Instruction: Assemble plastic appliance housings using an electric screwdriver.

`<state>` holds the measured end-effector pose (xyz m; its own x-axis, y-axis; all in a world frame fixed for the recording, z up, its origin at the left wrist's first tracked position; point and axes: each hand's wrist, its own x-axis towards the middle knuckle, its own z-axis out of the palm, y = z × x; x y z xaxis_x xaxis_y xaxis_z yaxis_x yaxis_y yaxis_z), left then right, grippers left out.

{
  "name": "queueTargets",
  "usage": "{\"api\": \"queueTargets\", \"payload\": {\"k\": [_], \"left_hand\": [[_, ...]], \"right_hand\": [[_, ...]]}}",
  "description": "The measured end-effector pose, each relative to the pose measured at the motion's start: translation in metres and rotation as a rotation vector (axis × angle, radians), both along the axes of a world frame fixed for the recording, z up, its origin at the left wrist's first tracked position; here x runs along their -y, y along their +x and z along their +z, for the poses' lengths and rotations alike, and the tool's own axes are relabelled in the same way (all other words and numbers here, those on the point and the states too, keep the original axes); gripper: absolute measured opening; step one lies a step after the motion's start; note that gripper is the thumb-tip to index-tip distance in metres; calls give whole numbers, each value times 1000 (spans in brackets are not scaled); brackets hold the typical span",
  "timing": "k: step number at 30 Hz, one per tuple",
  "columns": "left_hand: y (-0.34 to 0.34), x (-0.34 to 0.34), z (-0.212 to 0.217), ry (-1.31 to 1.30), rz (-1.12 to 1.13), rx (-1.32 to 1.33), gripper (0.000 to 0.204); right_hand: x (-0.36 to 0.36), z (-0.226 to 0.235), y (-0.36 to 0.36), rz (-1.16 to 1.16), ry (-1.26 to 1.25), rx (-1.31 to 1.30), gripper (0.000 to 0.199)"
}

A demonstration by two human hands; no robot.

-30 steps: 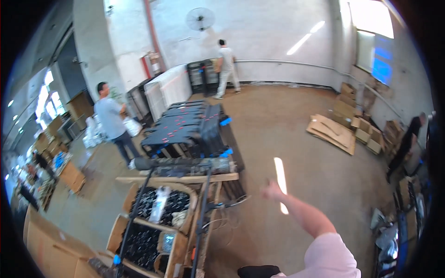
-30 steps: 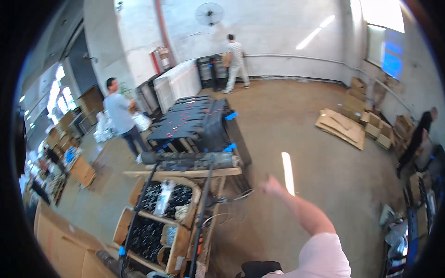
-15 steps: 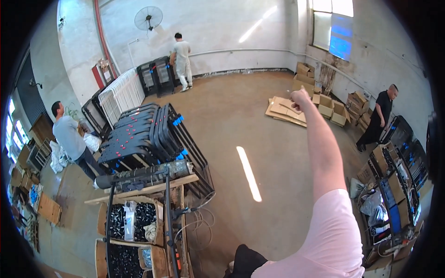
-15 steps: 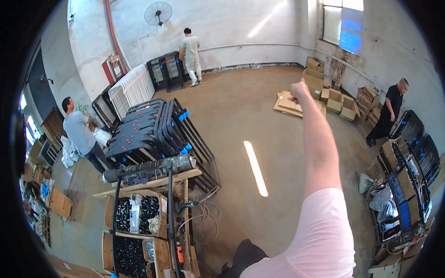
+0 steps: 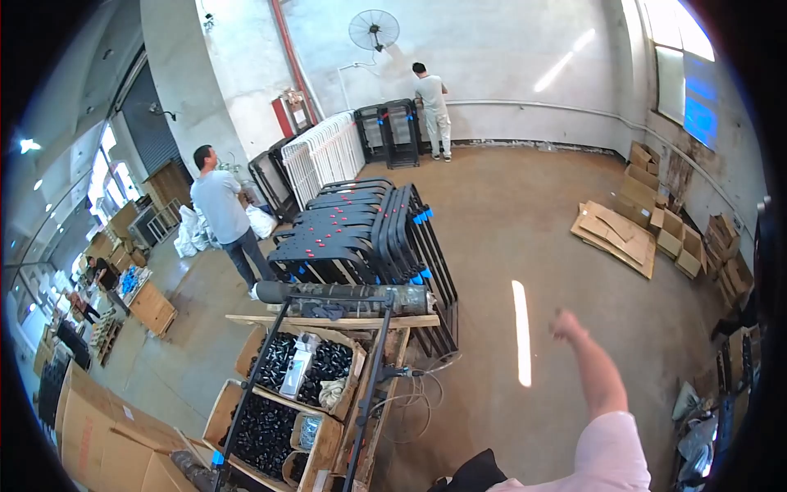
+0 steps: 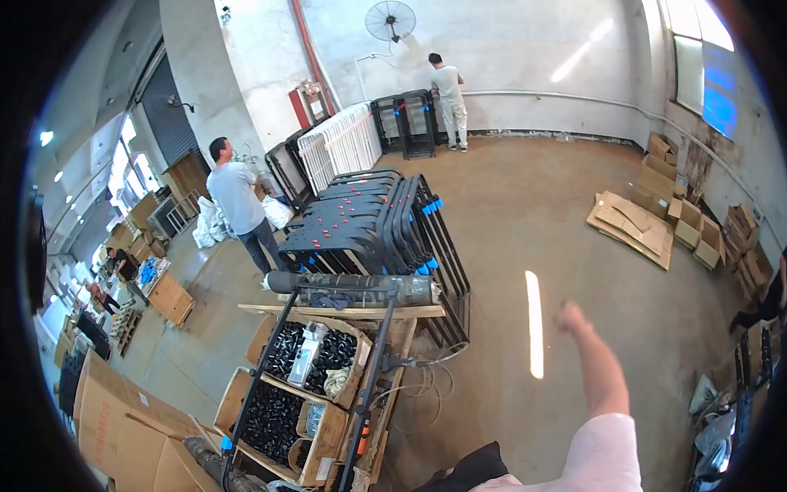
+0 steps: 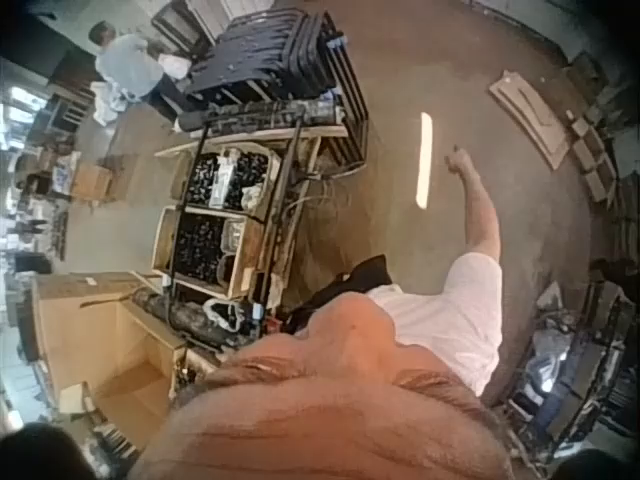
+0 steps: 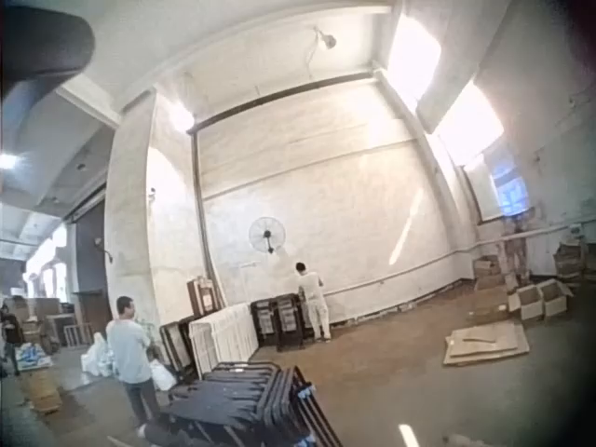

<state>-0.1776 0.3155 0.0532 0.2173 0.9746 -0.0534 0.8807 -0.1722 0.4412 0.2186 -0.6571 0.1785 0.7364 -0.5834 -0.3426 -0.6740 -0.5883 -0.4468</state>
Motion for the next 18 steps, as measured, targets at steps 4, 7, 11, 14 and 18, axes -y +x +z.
{"api": "queueTargets", "payload": {"k": [4,7,11,14,18], "left_hand": [[-8,6,46,-76,13,-119,61],[4,16,49,-58,-28,-64,62],[-23,-4,23,16,-37,-110,62],[-21,-14,9,48,-57,-210,62],[-15,-11,-3,7,1,-68,61]], "right_hand": [[-117,-155,-40,271,215,-277,26],[-177,-238,-90,353,422,-560,29],[-266,-299,-149,589,457,-694,28],[-289,-295,-177,606,392,-741,27],[-273,-297,-186,595,398,-710,24]]}}
